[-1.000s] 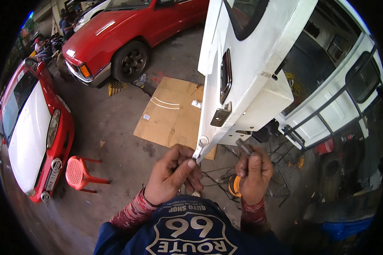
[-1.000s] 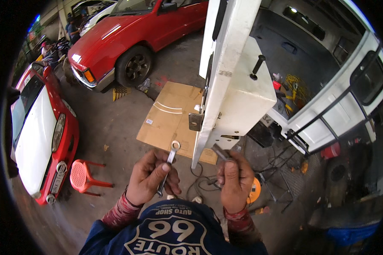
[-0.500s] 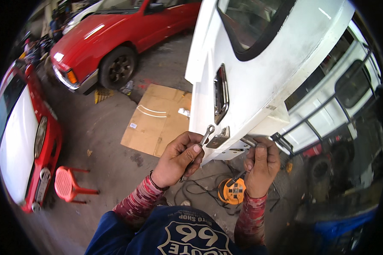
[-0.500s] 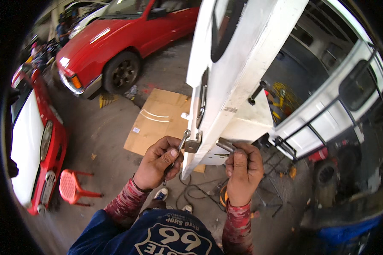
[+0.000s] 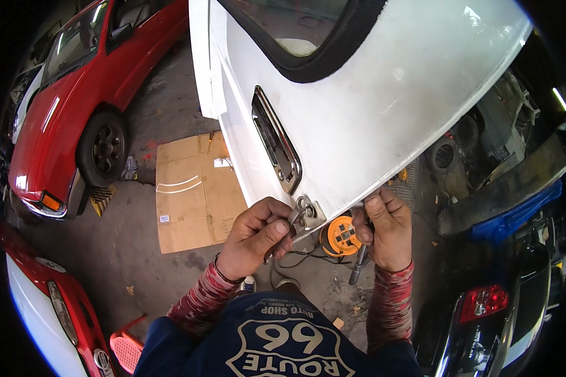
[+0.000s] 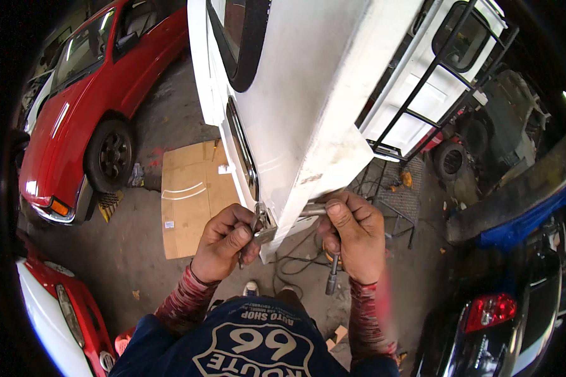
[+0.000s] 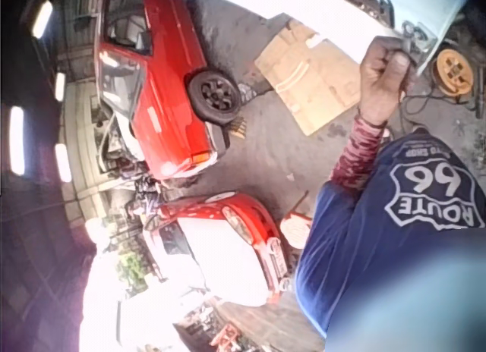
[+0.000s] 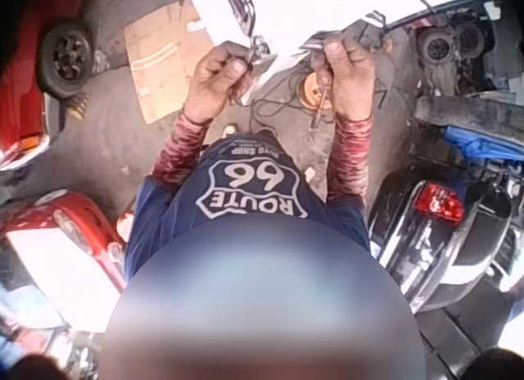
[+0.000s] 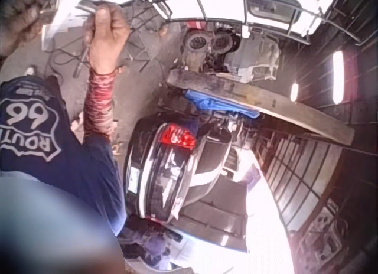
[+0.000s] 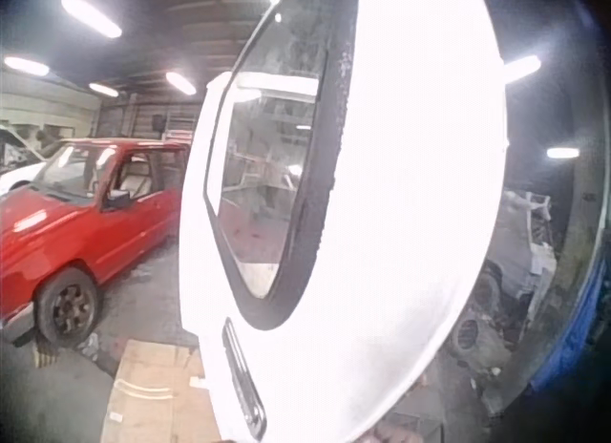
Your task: The person uses a wrench to tighten bolts on the hinge of a white car door. The person repeatedly adjusts the wrench and turns the bolts to secure the door hinge.
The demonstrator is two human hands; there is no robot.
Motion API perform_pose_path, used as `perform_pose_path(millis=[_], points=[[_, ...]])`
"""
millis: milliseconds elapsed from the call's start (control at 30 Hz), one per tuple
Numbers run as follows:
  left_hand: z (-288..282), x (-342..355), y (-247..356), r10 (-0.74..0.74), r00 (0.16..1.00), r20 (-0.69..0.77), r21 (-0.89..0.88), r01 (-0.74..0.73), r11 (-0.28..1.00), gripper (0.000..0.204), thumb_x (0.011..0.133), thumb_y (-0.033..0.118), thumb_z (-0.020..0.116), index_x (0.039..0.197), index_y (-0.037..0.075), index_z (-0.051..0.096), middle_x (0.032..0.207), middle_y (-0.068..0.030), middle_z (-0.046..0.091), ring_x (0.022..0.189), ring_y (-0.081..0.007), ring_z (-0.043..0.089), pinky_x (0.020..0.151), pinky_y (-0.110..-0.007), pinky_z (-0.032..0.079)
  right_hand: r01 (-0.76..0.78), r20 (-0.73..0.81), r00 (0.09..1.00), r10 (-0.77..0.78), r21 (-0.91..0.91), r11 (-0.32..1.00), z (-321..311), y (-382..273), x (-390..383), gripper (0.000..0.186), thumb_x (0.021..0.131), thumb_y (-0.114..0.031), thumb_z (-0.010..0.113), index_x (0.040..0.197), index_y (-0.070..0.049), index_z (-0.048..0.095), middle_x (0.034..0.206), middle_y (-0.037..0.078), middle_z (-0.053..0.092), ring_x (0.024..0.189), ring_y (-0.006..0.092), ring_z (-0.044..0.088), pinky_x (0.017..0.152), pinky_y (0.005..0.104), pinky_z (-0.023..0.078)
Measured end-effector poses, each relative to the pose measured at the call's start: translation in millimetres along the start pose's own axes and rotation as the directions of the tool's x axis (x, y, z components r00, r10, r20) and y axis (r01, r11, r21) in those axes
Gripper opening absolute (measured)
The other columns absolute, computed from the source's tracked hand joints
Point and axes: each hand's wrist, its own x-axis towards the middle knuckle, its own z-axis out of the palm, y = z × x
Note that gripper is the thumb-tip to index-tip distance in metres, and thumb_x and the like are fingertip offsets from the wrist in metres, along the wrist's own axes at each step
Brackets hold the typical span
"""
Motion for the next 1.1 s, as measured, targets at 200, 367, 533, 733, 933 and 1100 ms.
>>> perform_pose_path(millis=[200, 367, 533, 733, 933, 1100], points=[[-8, 4, -5, 0.103, 0.993, 0.064, -0.061, -0.099, 0.993, 0.021, 0.102, 0.020, 0.054, 0.110, 0.001, 0.052, 0.077, -0.0029, 0.058, 0.063, -0.0062, 0.052, 0.056, -0.021, 0.043, 0.027, 0.025, 0.999, -0.024, -0.137, 0.990, 9, -9, 5, 0.030, 0.100, -0.030, 0.058, 0.091, -0.002, 0.058, 0.062, -0.001, 0.051, 0.050, 0.0042, 0.039, 0.046, 0.0195, 0.030], [-12, 11, -4, 0.102, 0.986, 0.129, -0.007, -0.102, 0.995, 0.024, 0.100, 0.022, 0.057, 0.106, -0.001, 0.051, 0.078, -0.0042, 0.057, 0.063, -0.0072, 0.052, 0.056, -0.022, 0.044, -0.078, 0.055, 0.995, 0.080, -0.041, 0.996, 12, -19, 1, 0.029, 0.101, -0.029, 0.056, 0.094, -0.001, 0.056, 0.067, -0.001, 0.047, 0.052, 0.0038, 0.035, 0.047, 0.0197, 0.027], [-10, 17, -2, 0.100, 0.987, 0.126, 0.057, -0.107, 0.993, 0.027, 0.099, 0.023, 0.058, 0.105, -0.002, 0.051, 0.079, -0.0065, 0.060, 0.064, -0.0103, 0.057, 0.058, -0.024, 0.047, -0.188, 0.116, 0.975, 0.192, -0.047, 0.981, 6, -24, 0, 0.031, 0.100, -0.029, 0.057, 0.102, 0.002, 0.059, 0.072, 0.003, 0.055, 0.054, 0.0068, 0.045, 0.048, 0.0201, 0.037], [-20, 19, 9, 0.098, 0.988, 0.122, 0.500, -0.147, 0.854, 0.028, 0.098, 0.027, 0.060, 0.092, -0.001, 0.059, 0.071, -0.0088, 0.061, 0.065, -0.0180, 0.064, 0.060, -0.030, 0.050, -0.150, 0.061, 0.985, 0.159, -0.134, 0.980, 3, -20, 7, 0.030, 0.098, -0.028, 0.062, 0.101, 0.002, 0.062, 0.073, 0.007, 0.064, 0.055, 0.0122, 0.058, 0.047, 0.0229, 0.045], [-36, 47, 20, 0.297, 0.902, 0.314, 0.697, -0.431, 0.572, 0.026, 0.090, 0.029, 0.067, 0.081, 0.004, 0.063, 0.071, -0.0103, 0.062, 0.065, -0.0297, 0.062, 0.060, -0.037, 0.049, -0.339, -0.080, 0.940, 0.332, -0.100, 0.935, 3, -26, 8, 0.022, 0.097, -0.023, 0.062, 0.103, -0.002, 0.059, 0.063, 0.000, 0.049, 0.047, 0.0079, 0.042, 0.041, 0.0224, 0.032], [-55, 79, 60, 0.303, 0.751, 0.587, 0.737, -0.651, 0.185, 0.027, 0.080, 0.032, 0.073, 0.078, 0.008, 0.063, 0.068, -0.0060, 0.060, 0.063, -0.0242, 0.060, 0.057, -0.036, 0.046, -0.334, -0.151, 0.939, 0.308, -0.205, 0.920, 10, -35, 5, 0.013, 0.095, -0.009, 0.054, 0.104, -0.001, 0.056, 0.065, 0.000, 0.045, 0.049, 0.0072, 0.036, 0.043, 0.0232, 0.029]])
